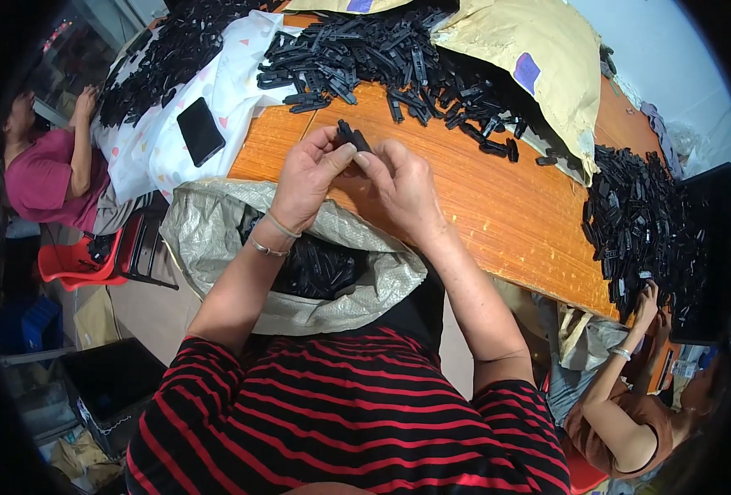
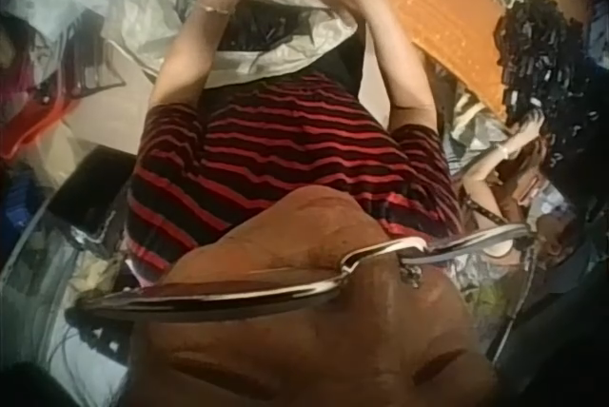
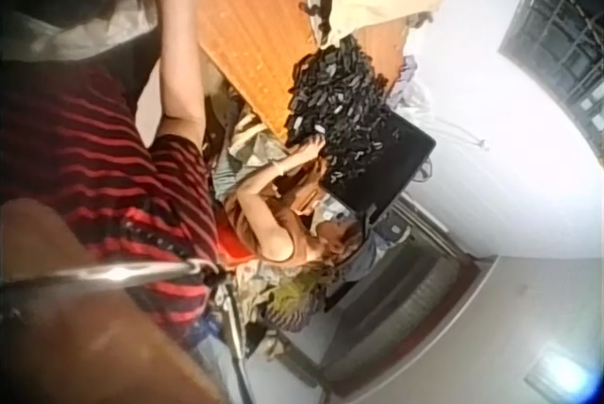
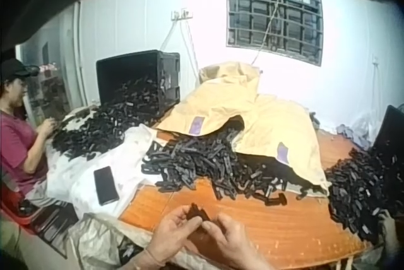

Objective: The recorder is shown assembling and sorting small black plastic hardware components into a large sack at a wooden workstation.

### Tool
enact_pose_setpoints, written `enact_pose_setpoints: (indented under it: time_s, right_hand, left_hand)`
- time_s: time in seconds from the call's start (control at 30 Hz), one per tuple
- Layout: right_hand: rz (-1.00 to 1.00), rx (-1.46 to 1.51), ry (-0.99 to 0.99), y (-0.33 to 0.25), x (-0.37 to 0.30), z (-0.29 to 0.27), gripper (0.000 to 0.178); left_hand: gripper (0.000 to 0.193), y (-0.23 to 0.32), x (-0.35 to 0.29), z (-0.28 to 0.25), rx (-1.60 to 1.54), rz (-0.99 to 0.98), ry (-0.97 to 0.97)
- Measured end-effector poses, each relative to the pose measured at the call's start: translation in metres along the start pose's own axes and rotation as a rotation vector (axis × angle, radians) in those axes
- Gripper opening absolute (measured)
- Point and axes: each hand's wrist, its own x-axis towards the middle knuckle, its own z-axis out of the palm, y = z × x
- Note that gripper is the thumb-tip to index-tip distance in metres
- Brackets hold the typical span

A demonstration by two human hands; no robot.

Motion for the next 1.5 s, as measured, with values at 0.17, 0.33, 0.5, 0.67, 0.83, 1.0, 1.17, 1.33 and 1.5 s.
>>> enact_pose_setpoints:
  time_s: [0.17, 0.33, 0.5, 0.67, 0.83, 1.0, 1.17, 1.33, 1.5]
  right_hand:
    - [-0.169, -0.345, 0.001, -0.01, -0.004, 0.001, 0.024]
    - [-0.101, -0.355, -0.139, -0.001, 0.0, -0.007, 0.022]
    - [-0.123, -0.379, -0.133, -0.006, 0.004, -0.032, 0.019]
    - [0.108, -0.261, -0.196, -0.016, 0.007, -0.047, 0.015]
    - [-0.007, -0.072, -0.034, -0.01, 0.004, -0.019, 0.02]
    - [-0.096, -0.115, 0.054, -0.009, 0.003, -0.006, 0.023]
    - [-0.155, -0.146, 0.089, -0.011, 0.003, 0.001, 0.022]
    - [-0.23, -0.254, 0.096, -0.015, 0.003, 0.003, 0.023]
    - [-0.386, -0.421, 0.193, -0.019, -0.001, 0.01, 0.026]
  left_hand:
    - [0.02, -0.001, -0.002, -0.003, 0.045, -0.024, 0.044]
    - [0.018, 0.002, -0.003, -0.006, 0.098, -0.025, -0.024]
    - [0.017, 0.016, -0.002, -0.029, 0.216, -0.146, -0.18]
    - [0.019, 0.017, -0.003, -0.023, 0.027, -0.112, -0.025]
    - [0.023, 0.015, 0.001, -0.01, -0.013, -0.1, 0.003]
    - [0.02, 0.012, -0.003, -0.005, 0.056, 0.004, 0.037]
    - [0.019, 0.012, -0.004, -0.003, 0.064, 0.059, 0.042]
    - [0.025, 0.012, -0.009, -0.004, 0.086, 0.06, 0.056]
    - [0.028, 0.019, -0.018, 0.019, 0.16, 0.145, 0.123]
